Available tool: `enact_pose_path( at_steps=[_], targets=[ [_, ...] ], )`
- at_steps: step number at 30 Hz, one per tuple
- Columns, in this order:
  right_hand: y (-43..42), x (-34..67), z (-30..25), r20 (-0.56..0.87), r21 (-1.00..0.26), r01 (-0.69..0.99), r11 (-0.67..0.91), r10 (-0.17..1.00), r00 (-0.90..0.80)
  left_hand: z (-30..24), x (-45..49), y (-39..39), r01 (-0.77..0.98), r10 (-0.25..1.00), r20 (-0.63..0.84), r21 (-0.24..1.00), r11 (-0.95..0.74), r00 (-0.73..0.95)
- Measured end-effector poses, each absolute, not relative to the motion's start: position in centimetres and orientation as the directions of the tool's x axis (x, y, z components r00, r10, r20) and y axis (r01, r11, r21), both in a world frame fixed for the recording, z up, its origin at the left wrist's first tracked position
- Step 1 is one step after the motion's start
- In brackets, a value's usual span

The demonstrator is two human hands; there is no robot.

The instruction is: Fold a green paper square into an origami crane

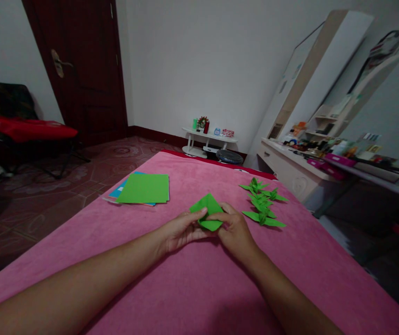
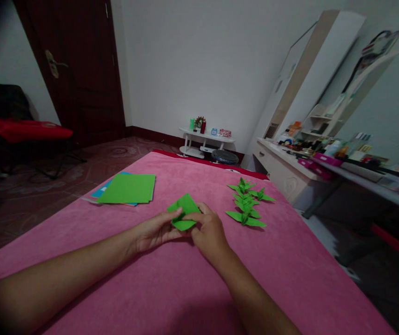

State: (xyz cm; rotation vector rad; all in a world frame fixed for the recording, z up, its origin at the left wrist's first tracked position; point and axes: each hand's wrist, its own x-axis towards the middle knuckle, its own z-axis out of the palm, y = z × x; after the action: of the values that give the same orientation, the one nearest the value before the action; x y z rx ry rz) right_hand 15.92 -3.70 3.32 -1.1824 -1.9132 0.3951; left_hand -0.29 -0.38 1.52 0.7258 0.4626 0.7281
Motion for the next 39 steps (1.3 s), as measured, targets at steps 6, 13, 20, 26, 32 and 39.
enact_pose_path(
  at_steps=[6,13,20,26,32,39],
  targets=[
    [-3.27,15.79,2.85,0.335,-0.827,0.421,0.372,0.928,-0.163,1.34,0.10,-0.12,-0.374,0.716,-0.197,0.744,0.554,0.669],
    [-2.90,16.53,2.64,0.244,-0.887,0.332,0.320,0.937,-0.251,1.19,0.13,0.05,-0.382,0.692,-0.175,0.727,0.570,0.700],
    [-2.58,16.52,2.39,0.195,-0.903,0.340,0.263,0.956,-0.221,1.39,0.09,0.11,-0.373,0.648,-0.190,0.686,0.625,0.737],
    [-2.75,16.38,2.43,0.221,-0.886,0.382,0.262,0.964,-0.148,1.63,-0.22,0.21,-0.353,0.611,-0.177,0.680,0.643,0.772],
    [-3.06,16.16,2.89,0.284,-0.846,0.428,0.319,0.948,-0.146,1.69,-0.18,0.22,-0.377,0.646,-0.209,0.666,0.644,0.735],
    [-2.87,16.30,2.21,0.442,-0.660,0.582,0.475,0.872,-0.210,1.33,-0.28,0.43,-0.406,0.629,-0.180,0.624,0.667,0.756]
  ],
)
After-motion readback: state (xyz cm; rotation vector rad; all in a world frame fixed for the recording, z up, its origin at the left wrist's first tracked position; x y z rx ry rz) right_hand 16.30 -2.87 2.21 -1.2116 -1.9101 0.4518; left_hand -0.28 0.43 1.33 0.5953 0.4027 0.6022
